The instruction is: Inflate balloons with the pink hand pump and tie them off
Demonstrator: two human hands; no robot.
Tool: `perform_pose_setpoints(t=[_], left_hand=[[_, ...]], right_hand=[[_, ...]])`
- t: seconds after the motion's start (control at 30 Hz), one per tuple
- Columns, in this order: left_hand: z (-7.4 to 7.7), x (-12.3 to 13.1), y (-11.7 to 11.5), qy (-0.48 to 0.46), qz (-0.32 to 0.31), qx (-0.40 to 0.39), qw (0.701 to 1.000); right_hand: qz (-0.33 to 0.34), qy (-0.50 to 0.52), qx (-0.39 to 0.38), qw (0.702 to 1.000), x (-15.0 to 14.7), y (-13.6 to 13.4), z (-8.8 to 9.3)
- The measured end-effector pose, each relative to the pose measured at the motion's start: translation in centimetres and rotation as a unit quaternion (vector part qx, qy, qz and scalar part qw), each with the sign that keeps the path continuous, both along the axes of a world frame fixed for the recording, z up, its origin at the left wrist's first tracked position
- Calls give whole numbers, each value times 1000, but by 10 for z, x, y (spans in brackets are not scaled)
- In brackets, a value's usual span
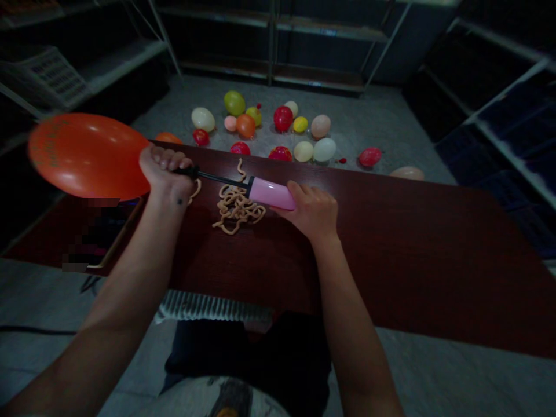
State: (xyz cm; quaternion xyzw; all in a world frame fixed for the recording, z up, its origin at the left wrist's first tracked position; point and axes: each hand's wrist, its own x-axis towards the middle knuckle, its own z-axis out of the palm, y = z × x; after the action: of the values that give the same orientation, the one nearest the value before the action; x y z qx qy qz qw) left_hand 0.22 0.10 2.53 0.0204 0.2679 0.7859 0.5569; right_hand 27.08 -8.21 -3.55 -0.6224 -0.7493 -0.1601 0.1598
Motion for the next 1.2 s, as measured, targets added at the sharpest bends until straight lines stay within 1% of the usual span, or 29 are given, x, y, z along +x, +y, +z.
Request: perform_pose_setpoints(t=[0.17,0.27,0.4,0.6,0.67,0.83,0.93,1.03,1.2], left_hand=[[-2,-3,0,-4,-1,10,1000],[-4,-2,0,17,-4,2,1000],[-5,0,0,39,13,2,999],[-5,12,-3,46,-11,3,999],[-8,20,-7,62,-23,4,998],[-21,43,-18,109,-86,37,990],[-24,53,-22,106,-98,50,988],[-25,56,-23,90,-101,50,989],[-22,51,-19,81,-102,38,991]], right_hand=[[-4,-3,10,1000,2,-2,-1],[-1,3,-4,1000,0,-4,-4],[7,9,-19,1000,-3,-5,-6],[14,15,-28,999,-10,-6,-5],[20,23,-32,999,-16,-7,-4],[25,50,-53,997,-31,-11,0],[32,73,-61,995,-35,-12,1],[40,82,-65,994,-36,-12,0],[49,76,-59,994,-35,-10,-1]])
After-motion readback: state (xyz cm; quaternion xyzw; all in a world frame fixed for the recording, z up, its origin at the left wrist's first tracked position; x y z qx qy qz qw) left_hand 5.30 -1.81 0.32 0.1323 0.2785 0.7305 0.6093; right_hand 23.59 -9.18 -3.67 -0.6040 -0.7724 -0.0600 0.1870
